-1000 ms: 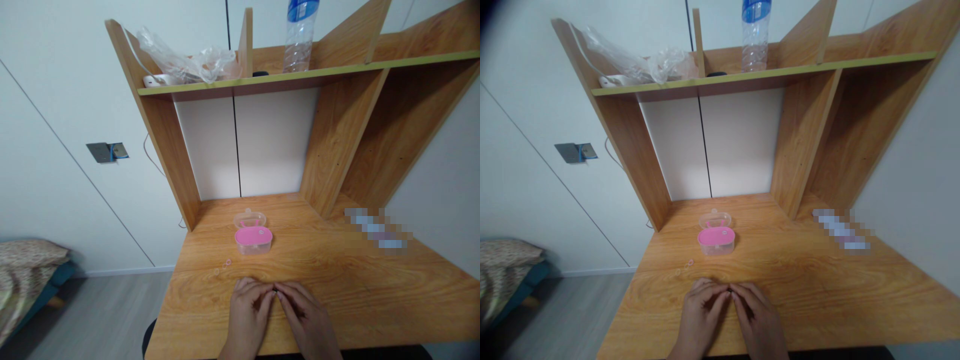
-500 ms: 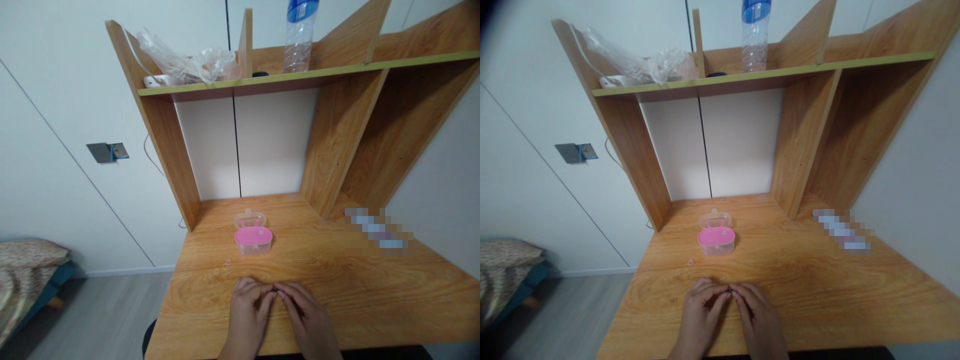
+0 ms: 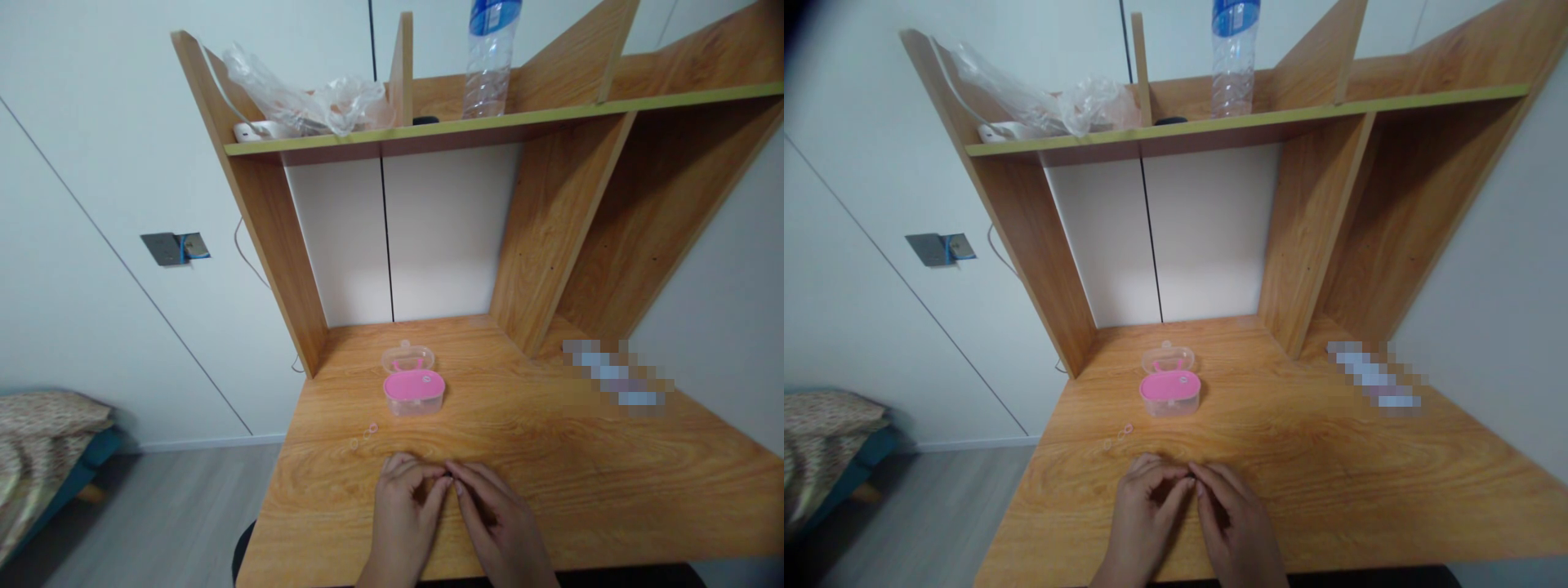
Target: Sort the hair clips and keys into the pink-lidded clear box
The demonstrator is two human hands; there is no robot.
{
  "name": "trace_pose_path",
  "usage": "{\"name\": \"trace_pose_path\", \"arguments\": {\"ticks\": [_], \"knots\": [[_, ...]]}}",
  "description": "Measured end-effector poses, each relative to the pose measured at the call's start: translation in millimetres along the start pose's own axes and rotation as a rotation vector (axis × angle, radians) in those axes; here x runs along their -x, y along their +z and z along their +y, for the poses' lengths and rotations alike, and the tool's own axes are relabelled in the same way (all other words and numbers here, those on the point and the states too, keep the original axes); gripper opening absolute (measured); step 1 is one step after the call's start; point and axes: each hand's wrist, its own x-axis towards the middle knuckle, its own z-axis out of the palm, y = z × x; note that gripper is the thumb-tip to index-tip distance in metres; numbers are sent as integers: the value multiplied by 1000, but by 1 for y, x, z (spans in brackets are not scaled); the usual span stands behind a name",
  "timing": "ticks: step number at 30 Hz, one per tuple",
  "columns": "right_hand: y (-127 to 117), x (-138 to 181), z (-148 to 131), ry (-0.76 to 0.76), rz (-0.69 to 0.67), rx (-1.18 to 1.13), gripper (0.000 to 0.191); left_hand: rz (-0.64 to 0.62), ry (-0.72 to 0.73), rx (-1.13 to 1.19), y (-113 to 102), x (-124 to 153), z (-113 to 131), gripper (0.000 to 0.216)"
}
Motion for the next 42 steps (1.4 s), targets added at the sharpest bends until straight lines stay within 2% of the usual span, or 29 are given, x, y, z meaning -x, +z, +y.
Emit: {"name": "trace_pose_path", "arguments": {"ticks": [4, 18, 27, 33, 42], "knots": [[1, -1, 0, 17, 28, -6, 22, -4, -23, -26, 1, 1, 0, 8], [1, 0, 0, 59, -15, -78, 14, 11, -52, -33, 0, 0, -1, 9], [0, -1, -5, 112, -45, -156, 19, -29, 16, -16, 2, 1, -2, 8], [2, 0, -1, 127, -34, -136, 19, -66, 6, 0, 0, -1, 1, 10], [2, 0, 0, 166, -4, -139, 19, -46, -10, 39, -2, 0, 5, 10]]}}
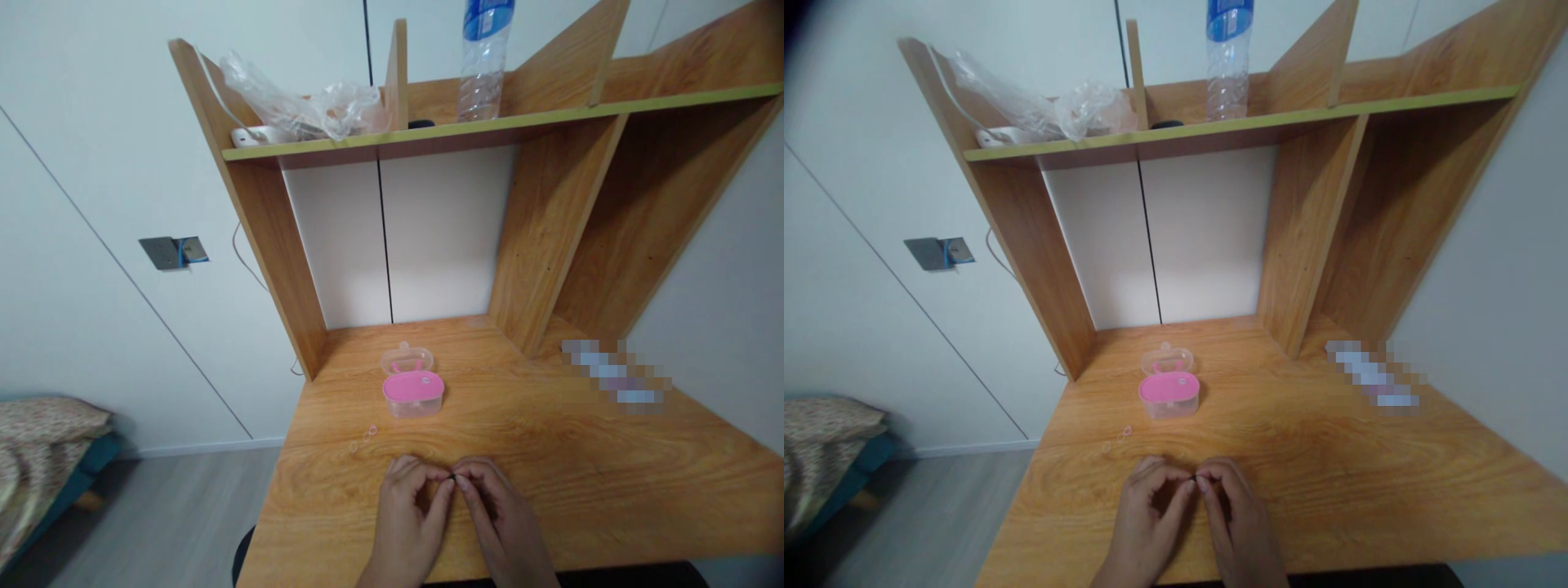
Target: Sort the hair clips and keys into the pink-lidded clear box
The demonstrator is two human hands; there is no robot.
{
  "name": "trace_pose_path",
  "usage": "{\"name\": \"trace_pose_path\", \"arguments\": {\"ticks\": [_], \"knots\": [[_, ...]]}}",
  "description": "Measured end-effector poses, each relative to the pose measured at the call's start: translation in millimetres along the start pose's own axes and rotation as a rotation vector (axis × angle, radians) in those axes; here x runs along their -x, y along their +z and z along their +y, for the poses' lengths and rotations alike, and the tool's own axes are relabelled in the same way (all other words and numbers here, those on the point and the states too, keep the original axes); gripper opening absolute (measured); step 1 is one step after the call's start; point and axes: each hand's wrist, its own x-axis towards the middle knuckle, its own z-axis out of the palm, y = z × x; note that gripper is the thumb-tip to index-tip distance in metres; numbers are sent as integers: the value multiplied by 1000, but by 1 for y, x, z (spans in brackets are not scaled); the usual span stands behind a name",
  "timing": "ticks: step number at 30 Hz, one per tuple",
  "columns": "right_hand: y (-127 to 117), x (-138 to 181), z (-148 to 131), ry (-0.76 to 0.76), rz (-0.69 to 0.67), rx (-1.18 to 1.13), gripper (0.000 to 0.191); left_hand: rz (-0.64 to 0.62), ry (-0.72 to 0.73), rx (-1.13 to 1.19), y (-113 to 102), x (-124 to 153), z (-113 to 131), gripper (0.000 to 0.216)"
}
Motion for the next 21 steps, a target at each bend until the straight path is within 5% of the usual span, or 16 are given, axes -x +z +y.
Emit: {"name": "trace_pose_path", "arguments": {"ticks": [10, 14, 21], "knots": [[-3, 1, -7, 6, 34, 10, 19, 20, -148, 68, -15, -14, 1, 19], [-5, 1, -10, -6, 28, 12, 18, -1, -40, -352, -45, -47, 6, 25], [-6, 3, -10, -5, -15, -13, 17, -224, 68, -691, -87, -126, 5, 24]]}}
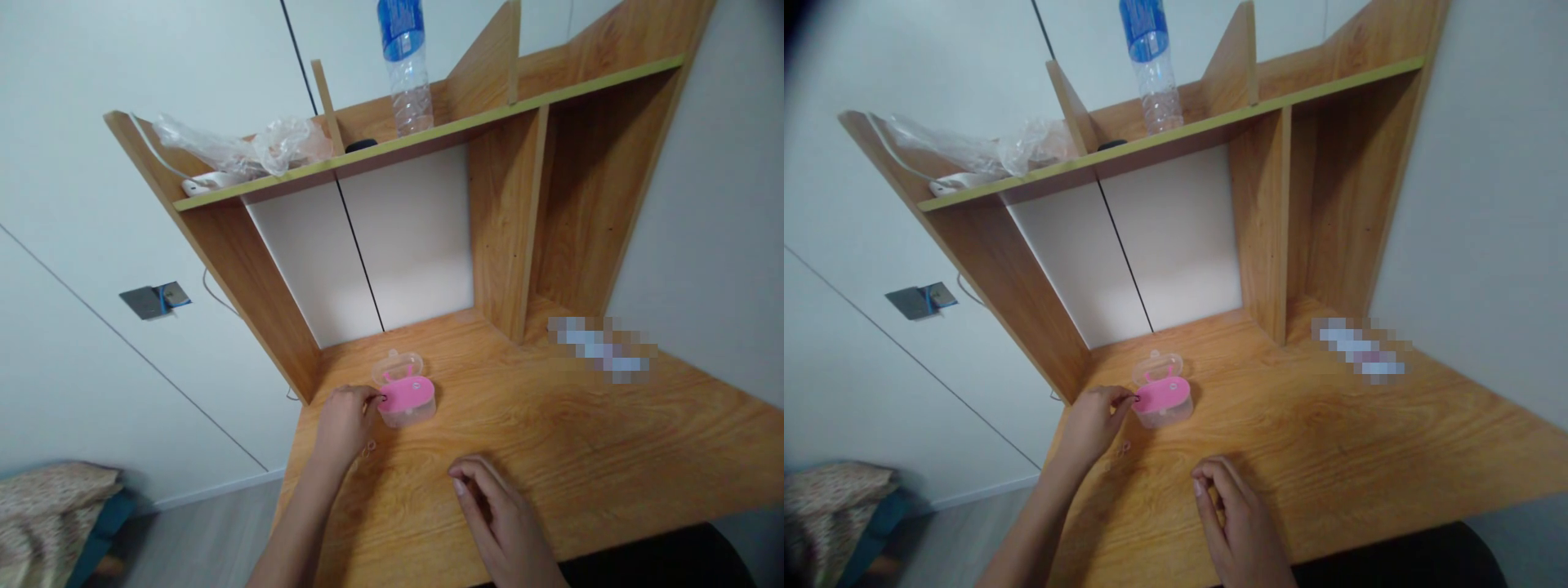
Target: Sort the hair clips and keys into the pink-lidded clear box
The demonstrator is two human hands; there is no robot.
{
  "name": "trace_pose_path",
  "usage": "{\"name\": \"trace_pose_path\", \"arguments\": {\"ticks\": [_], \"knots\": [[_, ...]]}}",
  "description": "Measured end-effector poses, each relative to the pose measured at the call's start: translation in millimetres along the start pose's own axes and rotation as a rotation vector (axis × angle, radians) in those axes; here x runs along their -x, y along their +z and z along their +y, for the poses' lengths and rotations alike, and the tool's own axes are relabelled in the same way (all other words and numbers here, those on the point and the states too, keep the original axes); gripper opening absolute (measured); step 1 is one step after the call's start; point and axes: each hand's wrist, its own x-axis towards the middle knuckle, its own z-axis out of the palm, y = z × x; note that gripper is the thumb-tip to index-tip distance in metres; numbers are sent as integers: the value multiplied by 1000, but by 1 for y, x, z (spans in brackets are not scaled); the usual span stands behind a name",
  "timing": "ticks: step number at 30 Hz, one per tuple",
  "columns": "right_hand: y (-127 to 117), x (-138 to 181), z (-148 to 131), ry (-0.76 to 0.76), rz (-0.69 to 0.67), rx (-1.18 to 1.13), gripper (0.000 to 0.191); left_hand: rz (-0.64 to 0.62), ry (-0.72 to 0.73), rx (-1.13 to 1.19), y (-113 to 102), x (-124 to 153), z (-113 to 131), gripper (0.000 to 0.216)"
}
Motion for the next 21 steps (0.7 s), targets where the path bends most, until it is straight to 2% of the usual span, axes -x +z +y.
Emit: {"name": "trace_pose_path", "arguments": {"ticks": [5, 9, 15, 21], "knots": [[-2, -2, -4, -9, -16, 14, 16, -161, 108, -179, -7, -31, -10, 24], [-3, -2, -7, -7, -20, 20, 16, -211, 153, -254, -4, -41, -6, 28], [-3, -2, -8, -34, 3, 32, 18, -204, 169, -290, 2, -46, 2, 22], [-2, -2, -8, -47, 4, 39, 18, -112, 167, -239, -1, -44, -2, 23]]}}
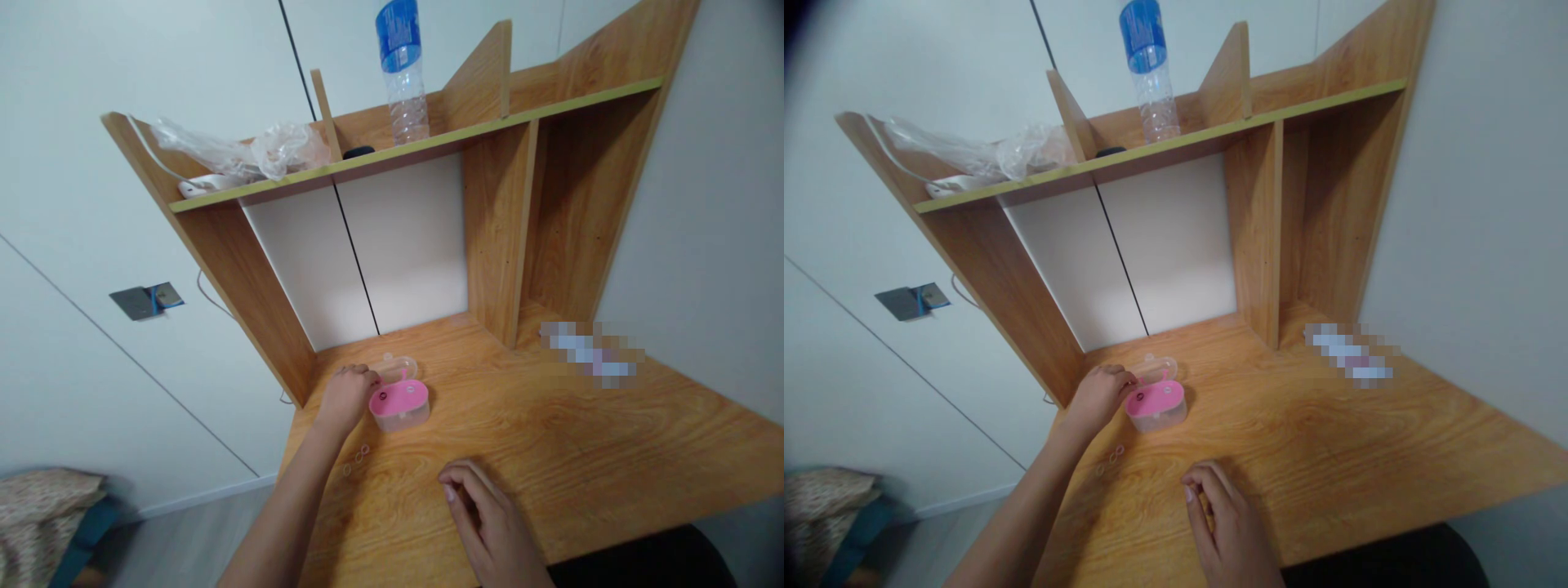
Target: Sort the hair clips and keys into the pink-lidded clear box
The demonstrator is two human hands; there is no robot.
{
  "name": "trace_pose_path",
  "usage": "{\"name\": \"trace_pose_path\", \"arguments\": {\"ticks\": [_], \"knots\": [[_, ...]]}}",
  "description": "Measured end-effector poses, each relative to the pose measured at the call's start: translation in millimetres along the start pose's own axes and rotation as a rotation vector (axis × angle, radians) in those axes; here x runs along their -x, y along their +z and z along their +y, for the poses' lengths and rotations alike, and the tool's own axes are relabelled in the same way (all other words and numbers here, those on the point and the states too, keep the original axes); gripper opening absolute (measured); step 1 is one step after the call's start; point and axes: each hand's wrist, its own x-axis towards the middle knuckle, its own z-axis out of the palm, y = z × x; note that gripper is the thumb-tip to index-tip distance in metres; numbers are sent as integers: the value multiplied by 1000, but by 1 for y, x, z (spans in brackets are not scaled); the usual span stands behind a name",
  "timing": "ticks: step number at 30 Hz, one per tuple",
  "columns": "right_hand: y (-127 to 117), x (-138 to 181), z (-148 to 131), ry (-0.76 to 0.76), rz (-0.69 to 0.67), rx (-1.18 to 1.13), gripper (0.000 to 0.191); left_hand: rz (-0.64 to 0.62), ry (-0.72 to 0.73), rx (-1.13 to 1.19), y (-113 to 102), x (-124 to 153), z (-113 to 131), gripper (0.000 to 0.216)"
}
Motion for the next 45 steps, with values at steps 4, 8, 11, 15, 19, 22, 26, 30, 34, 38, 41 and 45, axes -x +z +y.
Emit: {"name": "trace_pose_path", "arguments": {"ticks": [4, 8, 11, 15, 19, 22, 26, 30, 34, 38, 41, 45], "knots": [[0, 0, 0, 8, -15, 6, 17, 53, -57, 53, 1, 21, -10, 25], [1, 0, 2, 7, -27, 28, 16, 75, -150, 119, 16, 56, -18, 25], [2, 1, 4, 0, -29, 45, 16, 69, -197, 174, 32, 84, -15, 24], [3, 1, 4, -20, -10, 46, 15, 87, -267, 217, 51, 111, 1, 28], [2, 0, 2, -17, -24, 53, 16, 138, -326, 236, 66, 124, 12, 26], [3, 0, 3, -24, -12, 62, 16, 180, -364, 258, 73, 129, 14, 22], [7, 2, 8, -47, 6, 75, 15, 196, -372, 314, 78, 134, 9, 21], [9, 3, 14, -62, 17, 97, 13, 201, -371, 355, 77, 137, 6, 16], [10, 3, 15, -71, 7, 102, 13, 207, -349, 396, 75, 138, 8, 12], [10, 3, 15, -73, 3, 115, 13, 197, -291, 434, 73, 138, 11, 11], [11, 3, 16, -86, 5, 139, 13, 188, -262, 446, 73, 137, 13, 11], [11, 3, 17, -92, 3, 144, 14, 184, -289, 423, 73, 137, 12, 12]]}}
